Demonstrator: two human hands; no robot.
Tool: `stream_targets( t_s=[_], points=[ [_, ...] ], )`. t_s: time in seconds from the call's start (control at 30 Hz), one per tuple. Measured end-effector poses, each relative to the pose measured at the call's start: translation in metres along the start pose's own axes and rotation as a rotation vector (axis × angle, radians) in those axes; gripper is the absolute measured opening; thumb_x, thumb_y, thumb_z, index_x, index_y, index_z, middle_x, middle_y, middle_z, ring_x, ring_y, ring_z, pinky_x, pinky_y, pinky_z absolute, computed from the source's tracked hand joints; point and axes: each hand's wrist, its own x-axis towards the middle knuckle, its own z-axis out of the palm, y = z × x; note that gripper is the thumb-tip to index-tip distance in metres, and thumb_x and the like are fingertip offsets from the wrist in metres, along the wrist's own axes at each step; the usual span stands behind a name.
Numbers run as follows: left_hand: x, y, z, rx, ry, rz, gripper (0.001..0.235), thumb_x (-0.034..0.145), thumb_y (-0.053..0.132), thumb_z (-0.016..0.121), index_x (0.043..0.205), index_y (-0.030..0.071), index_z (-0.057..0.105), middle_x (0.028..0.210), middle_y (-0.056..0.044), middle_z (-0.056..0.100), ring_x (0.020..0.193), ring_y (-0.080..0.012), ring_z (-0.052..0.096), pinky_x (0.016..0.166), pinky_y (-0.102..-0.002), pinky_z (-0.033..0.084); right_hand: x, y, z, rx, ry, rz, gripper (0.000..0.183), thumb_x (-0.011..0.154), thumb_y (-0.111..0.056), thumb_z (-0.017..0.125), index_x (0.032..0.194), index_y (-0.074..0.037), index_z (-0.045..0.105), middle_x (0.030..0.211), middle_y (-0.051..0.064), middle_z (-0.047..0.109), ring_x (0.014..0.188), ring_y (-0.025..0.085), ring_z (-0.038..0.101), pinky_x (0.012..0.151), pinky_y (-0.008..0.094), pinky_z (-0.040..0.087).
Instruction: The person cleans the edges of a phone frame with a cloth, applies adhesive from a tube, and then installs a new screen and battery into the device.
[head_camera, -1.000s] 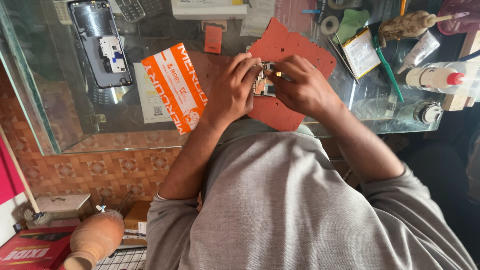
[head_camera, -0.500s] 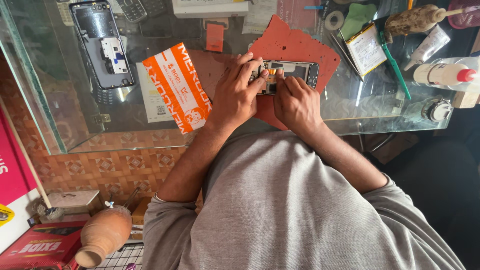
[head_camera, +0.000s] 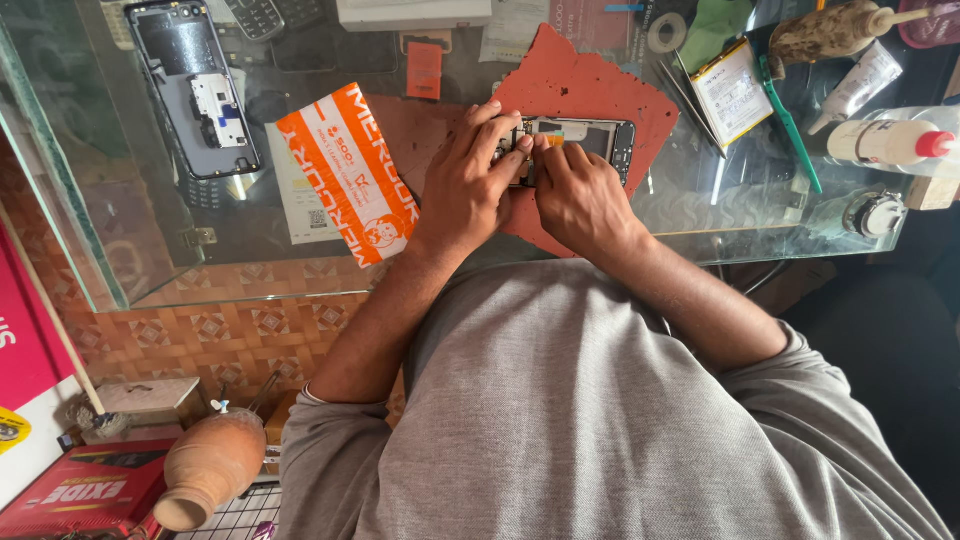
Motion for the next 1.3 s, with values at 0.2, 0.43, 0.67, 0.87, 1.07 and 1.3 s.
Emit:
stream_targets(
  t_s=[0.2, 0.43, 0.67, 0.87, 1.07, 1.3],
  points=[
    [0.001, 0.000, 0.001, 0.026, 0.000, 0.010, 0.023, 0.096, 0.003, 0.065, 0.117, 0.002, 0.073, 0.133, -0.011, 0.061, 0.134, -0.0335, 0.056, 0.113, -0.049, 0.050, 0.000, 0.005, -0.003, 0.104, 0.114, -0.021, 0.033, 0.098, -0.002, 0.064, 0.126, 0.016, 0.065, 0.095, 0.010, 0.059, 0.086, 0.019, 0.062, 0.071, 0.031, 0.055],
    [0.003, 0.000, 0.002, 0.065, -0.029, 0.026, 0.023, 0.096, 0.006, 0.067, 0.118, 0.001, 0.073, 0.133, -0.012, 0.061, 0.133, -0.0353, 0.056, 0.105, -0.046, 0.052, 0.007, 0.008, -0.009, -0.030, 0.056, -0.101, 0.029, 0.091, -0.005, 0.067, 0.114, 0.013, 0.068, 0.101, 0.011, 0.062, 0.087, 0.021, 0.061, 0.073, 0.032, 0.055],
    [0.016, 0.003, 0.000, 0.136, -0.052, 0.075, 0.016, 0.092, 0.010, 0.071, 0.106, 0.002, 0.071, 0.126, -0.013, 0.061, 0.124, -0.0347, 0.058, 0.099, -0.047, 0.053, -0.008, 0.026, -0.021, 0.112, 0.073, -0.035, 0.028, 0.083, -0.005, 0.073, 0.108, 0.007, 0.073, 0.093, 0.010, 0.061, 0.081, 0.023, 0.063, 0.066, 0.036, 0.054],
    [0.013, 0.005, -0.009, 0.050, -0.019, 0.026, 0.017, 0.092, 0.007, 0.072, 0.108, 0.002, 0.072, 0.129, -0.010, 0.062, 0.126, -0.0331, 0.058, 0.100, -0.047, 0.052, -0.093, 0.091, -0.044, 0.003, 0.352, 0.690, 0.033, 0.088, 0.005, 0.069, 0.120, -0.001, 0.067, 0.111, 0.015, 0.064, 0.105, 0.036, 0.064, 0.093, 0.046, 0.052],
    [0.011, -0.009, -0.020, -0.119, -0.031, 0.023, 0.034, 0.084, -0.008, 0.066, 0.115, 0.003, 0.075, 0.133, -0.012, 0.062, 0.126, -0.0332, 0.059, 0.105, -0.045, 0.052, -0.131, 0.120, -0.022, -0.137, 0.197, 0.678, 0.028, 0.094, 0.002, 0.067, 0.123, 0.002, 0.065, 0.117, 0.017, 0.062, 0.110, 0.040, 0.059, 0.098, 0.052, 0.046],
    [0.015, -0.035, -0.020, -0.315, -0.113, 0.013, 0.027, 0.090, -0.006, 0.073, 0.115, 0.004, 0.077, 0.127, -0.006, 0.067, 0.122, -0.0284, 0.059, 0.104, -0.040, 0.053, -0.082, 0.032, -0.045, 0.658, 0.178, 0.536, 0.027, 0.095, 0.010, 0.057, 0.120, 0.000, 0.063, 0.104, 0.016, 0.064, 0.088, 0.033, 0.067, 0.076, 0.043, 0.053]
  ],
)
